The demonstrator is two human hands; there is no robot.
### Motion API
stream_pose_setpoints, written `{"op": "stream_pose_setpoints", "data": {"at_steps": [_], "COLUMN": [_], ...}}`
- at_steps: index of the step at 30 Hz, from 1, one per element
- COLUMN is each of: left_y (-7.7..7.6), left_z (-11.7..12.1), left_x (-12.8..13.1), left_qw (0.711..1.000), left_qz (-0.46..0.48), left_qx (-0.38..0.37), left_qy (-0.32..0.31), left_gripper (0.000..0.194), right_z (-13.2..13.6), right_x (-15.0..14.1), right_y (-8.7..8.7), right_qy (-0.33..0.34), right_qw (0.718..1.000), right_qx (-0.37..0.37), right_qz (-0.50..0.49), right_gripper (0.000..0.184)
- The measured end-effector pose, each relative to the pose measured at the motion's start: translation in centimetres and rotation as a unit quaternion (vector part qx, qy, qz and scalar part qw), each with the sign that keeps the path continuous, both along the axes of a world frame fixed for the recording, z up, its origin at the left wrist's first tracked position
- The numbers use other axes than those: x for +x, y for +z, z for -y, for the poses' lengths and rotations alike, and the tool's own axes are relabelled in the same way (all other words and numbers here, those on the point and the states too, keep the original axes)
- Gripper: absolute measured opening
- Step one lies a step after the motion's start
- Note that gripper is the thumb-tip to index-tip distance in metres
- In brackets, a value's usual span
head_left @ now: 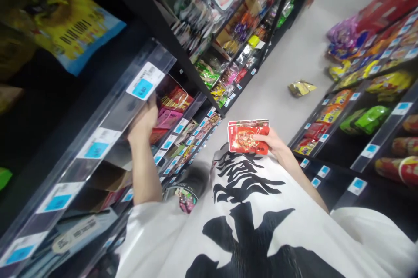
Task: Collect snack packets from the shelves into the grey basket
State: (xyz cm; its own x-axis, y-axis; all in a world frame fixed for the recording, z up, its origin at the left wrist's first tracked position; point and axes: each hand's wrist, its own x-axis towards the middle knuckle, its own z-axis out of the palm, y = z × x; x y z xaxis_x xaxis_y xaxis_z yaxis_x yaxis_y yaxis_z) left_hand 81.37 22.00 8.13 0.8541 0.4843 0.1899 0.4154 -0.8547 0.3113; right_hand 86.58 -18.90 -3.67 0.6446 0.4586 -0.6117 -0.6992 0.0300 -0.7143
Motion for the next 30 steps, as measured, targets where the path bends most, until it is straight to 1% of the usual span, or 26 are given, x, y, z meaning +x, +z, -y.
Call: {"op": "stream_pose_setpoints", "data": {"at_steps": [1, 2, 3, 4, 5, 6, 7, 8, 9, 11, 13, 15, 16, 18, 21, 24, 27, 30], "left_y": [-0.6, -1.3, -2.0, -2.6, -3.3, -3.9, -4.4, -4.9, -5.4, -6.2, -6.9, -7.4, -7.5, -7.9, -8.4, -8.9, -8.9, -8.7], "left_z": [1.4, 3.4, 5.9, 8.8, 11.9, 15.0, 18.1, 20.7, 23.0, 26.0, 27.4, 28.1, 28.4, 29.1, 30.1, 30.7, 30.5, 29.7], "left_x": [-1.9, -3.9, -5.9, -7.6, -9.1, -10.2, -10.9, -11.3, -11.4, -11.3, -11.3, -11.6, -11.8, -12.2, -12.5, -12.4, -11.8, -10.9], "left_qw": [1.0, 0.998, 0.995, 0.992, 0.988, 0.984, 0.981, 0.981, 0.982, 0.979, 0.97, 0.957, 0.953, 0.948, 0.949, 0.951, 0.956, 0.957], "left_qz": [0.024, 0.052, 0.088, 0.1, 0.095, 0.062, 0.014, -0.028, -0.068, -0.12, -0.128, -0.111, -0.102, -0.082, -0.049, -0.026, -0.014, 0.002], "left_qx": [-0.006, -0.016, -0.032, -0.057, -0.091, -0.124, -0.146, -0.154, -0.154, -0.164, -0.197, -0.236, -0.248, -0.256, -0.254, -0.256, -0.254, -0.262], "left_qy": [0.0, -0.012, -0.025, -0.048, -0.077, -0.107, -0.124, -0.117, -0.09, -0.01, 0.068, 0.123, 0.143, 0.168, 0.18, 0.17, 0.148, 0.122], "left_gripper": [0.046, 0.045, 0.041, 0.038, 0.034, 0.034, 0.037, 0.045, 0.053, 0.071, 0.084, 0.092, 0.093, 0.09, 0.082, 0.07, 0.054, 0.051], "right_z": [-0.4, -0.9, -1.6, -2.4, -3.2, -4.1, -5.0, -5.8, -6.5, -7.5, -8.1, -8.3, -8.2, -7.9, -7.0, -6.2, -5.6, -5.3], "right_x": [0.9, 1.8, 2.6, 3.3, 3.9, 4.2, 4.4, 4.3, 4.2, 3.6, 3.0, 2.6, 2.4, 2.0, 1.6, 1.6, 2.0, 2.4], "right_y": [0.4, 0.7, 0.9, 1.0, 1.0, 0.9, 0.7, 0.5, 0.3, -0.1, -0.2, -0.1, 0.0, 0.0, -0.4, -1.0, -1.4, -1.6], "right_qy": [0.047, 0.094, 0.141, 0.184, 0.227, 0.268, 0.306, 0.341, 0.372, 0.427, 0.474, 0.511, 0.522, 0.525, 0.497, 0.473, 0.446, 0.394], "right_qw": [0.999, 0.995, 0.99, 0.982, 0.973, 0.962, 0.95, 0.938, 0.926, 0.903, 0.879, 0.858, 0.851, 0.85, 0.867, 0.877, 0.889, 0.909], "right_qx": [-0.008, -0.014, -0.018, -0.02, -0.02, -0.018, -0.013, -0.009, -0.007, -0.011, -0.016, -0.012, -0.009, -0.009, -0.039, -0.071, -0.07, -0.061], "right_qz": [0.008, 0.016, 0.022, 0.031, 0.04, 0.05, 0.058, 0.062, 0.061, 0.052, 0.05, 0.052, 0.053, 0.047, 0.005, -0.046, -0.082, -0.123], "right_gripper": [0.042, 0.04, 0.04, 0.04, 0.04, 0.039, 0.039, 0.039, 0.039, 0.041, 0.044, 0.045, 0.045, 0.044, 0.05, 0.056, 0.056, 0.058]}}
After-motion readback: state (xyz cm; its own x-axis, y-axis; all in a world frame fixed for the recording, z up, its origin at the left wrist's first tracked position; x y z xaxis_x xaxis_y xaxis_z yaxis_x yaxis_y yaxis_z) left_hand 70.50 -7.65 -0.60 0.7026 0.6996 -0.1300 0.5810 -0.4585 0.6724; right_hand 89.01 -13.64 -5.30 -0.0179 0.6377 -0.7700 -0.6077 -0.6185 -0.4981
